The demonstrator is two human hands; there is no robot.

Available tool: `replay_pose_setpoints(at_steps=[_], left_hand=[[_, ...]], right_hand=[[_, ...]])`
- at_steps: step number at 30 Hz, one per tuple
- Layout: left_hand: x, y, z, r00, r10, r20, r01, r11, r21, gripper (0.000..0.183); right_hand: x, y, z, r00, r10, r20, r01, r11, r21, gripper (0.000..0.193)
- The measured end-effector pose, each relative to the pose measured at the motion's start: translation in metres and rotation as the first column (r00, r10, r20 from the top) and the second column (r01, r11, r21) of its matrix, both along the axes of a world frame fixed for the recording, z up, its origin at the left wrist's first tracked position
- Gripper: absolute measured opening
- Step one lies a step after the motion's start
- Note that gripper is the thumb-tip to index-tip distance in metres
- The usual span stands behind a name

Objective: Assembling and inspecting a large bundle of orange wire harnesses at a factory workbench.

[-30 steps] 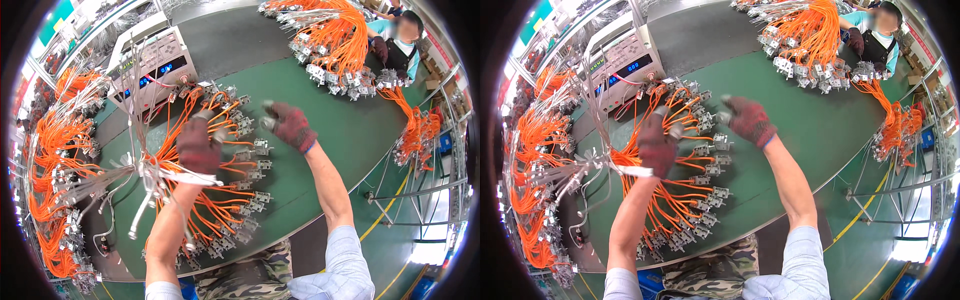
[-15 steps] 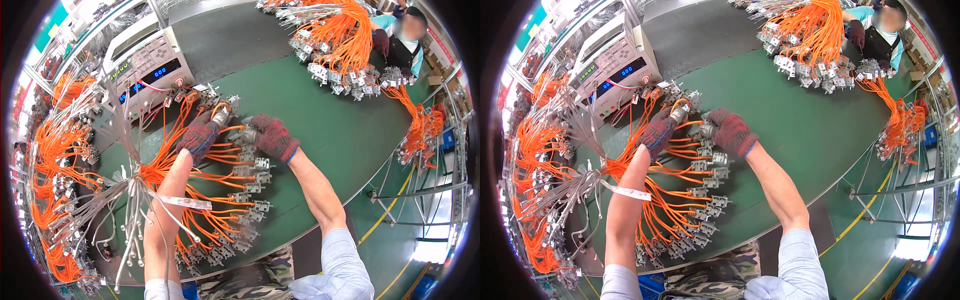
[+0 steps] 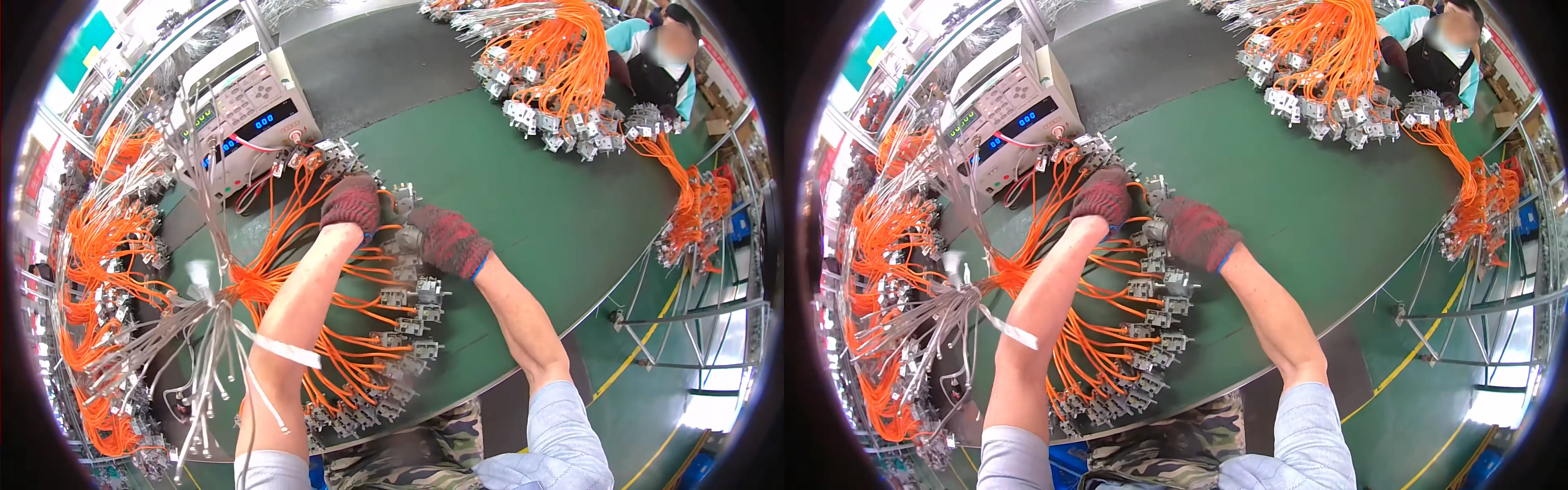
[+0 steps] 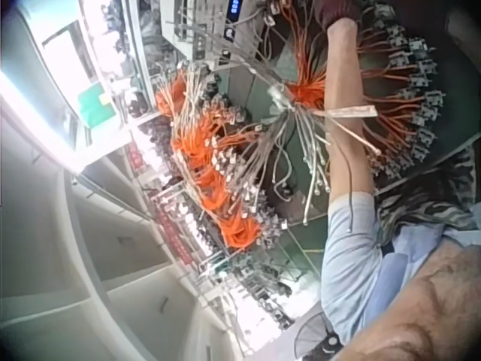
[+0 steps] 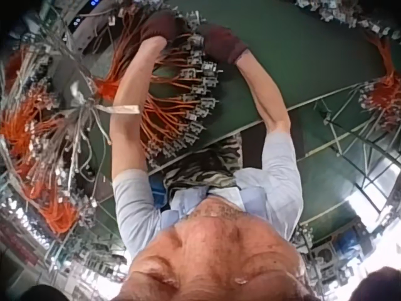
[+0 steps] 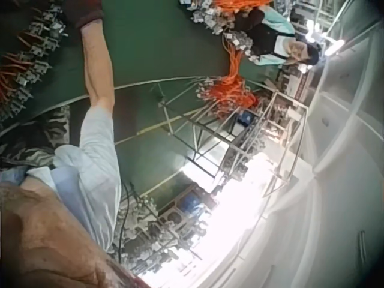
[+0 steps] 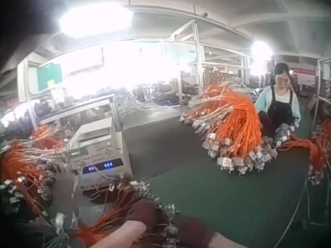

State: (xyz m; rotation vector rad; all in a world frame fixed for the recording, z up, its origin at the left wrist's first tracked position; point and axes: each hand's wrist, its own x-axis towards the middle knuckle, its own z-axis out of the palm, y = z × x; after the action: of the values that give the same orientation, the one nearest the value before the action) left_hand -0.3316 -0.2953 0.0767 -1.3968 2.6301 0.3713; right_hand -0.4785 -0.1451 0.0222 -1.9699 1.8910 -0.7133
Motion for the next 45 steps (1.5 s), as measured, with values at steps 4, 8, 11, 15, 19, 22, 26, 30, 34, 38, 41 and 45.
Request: replay_pose_setpoints(at_steps=[4, 8, 11, 15, 19, 22, 26, 30, 34, 38, 41, 45], left_hand=[[0.012, 0.002, 0.013, 0.995, -0.003, -0.099, 0.022, 0.980, 0.198, 0.039], [-0.001, 0.013, -0.030, 0.937, -0.291, -0.192, 0.332, 0.912, 0.242, 0.050], [0.018, 0.043, 0.013, 0.964, -0.200, -0.174, 0.223, 0.967, 0.121, 0.050], [0.041, 0.060, 0.007, 0.819, -0.143, -0.556, 0.086, 0.988, -0.127, 0.048], [0.067, 0.043, 0.004, 0.718, -0.419, -0.556, 0.014, 0.807, -0.591, 0.060], [0.113, 0.017, -0.004, 0.782, -0.042, -0.622, -0.323, 0.827, -0.461, 0.068], [0.118, -0.012, -0.008, 0.701, 0.498, -0.510, -0.628, 0.771, -0.111, 0.067], [0.105, -0.028, -0.001, 0.657, 0.594, -0.464, -0.600, 0.785, 0.156, 0.062], [0.111, -0.029, -0.021, 0.522, 0.559, -0.644, -0.564, 0.793, 0.231, 0.058], [0.127, -0.031, -0.054, 0.526, 0.462, -0.714, -0.552, 0.824, 0.126, 0.049], [0.129, -0.043, -0.066, 0.351, 0.651, -0.673, -0.624, 0.699, 0.350, 0.047], [0.134, -0.037, -0.067, 0.019, 0.640, -0.768, -0.517, 0.664, 0.541, 0.053]], right_hand=[[0.015, 0.023, 0.023, 0.994, -0.037, -0.098, 0.036, 0.999, -0.016, 0.042], [0.005, 0.047, 0.059, 0.987, -0.030, -0.161, 0.053, 0.989, 0.140, 0.044], [0.018, 0.035, 0.079, 0.990, -0.024, -0.137, 0.030, 0.999, 0.041, 0.041], [-0.008, -0.023, 0.090, 0.996, -0.050, -0.071, 0.029, 0.963, -0.269, 0.056], [-0.036, -0.107, 0.056, 0.977, -0.026, -0.213, -0.042, 0.951, -0.308, 0.097], [-0.013, -0.153, 0.062, 1.000, -0.019, 0.003, 0.018, 0.991, 0.132, 0.107], [0.016, -0.180, 0.081, 0.993, -0.051, 0.103, 0.010, 0.932, 0.362, 0.094], [0.006, -0.183, 0.060, 0.991, 0.081, 0.104, -0.094, 0.988, 0.127, 0.066], [0.001, -0.143, 0.071, 0.996, 0.038, 0.082, -0.065, 0.935, 0.349, 0.067], [0.009, -0.100, 0.053, 0.999, 0.020, 0.048, -0.032, 0.965, 0.262, 0.076], [0.016, -0.089, 0.046, 0.999, -0.032, 0.014, 0.029, 0.985, 0.171, 0.075], [0.013, -0.109, 0.071, 0.985, 0.004, 0.171, -0.073, 0.913, 0.402, 0.063]])
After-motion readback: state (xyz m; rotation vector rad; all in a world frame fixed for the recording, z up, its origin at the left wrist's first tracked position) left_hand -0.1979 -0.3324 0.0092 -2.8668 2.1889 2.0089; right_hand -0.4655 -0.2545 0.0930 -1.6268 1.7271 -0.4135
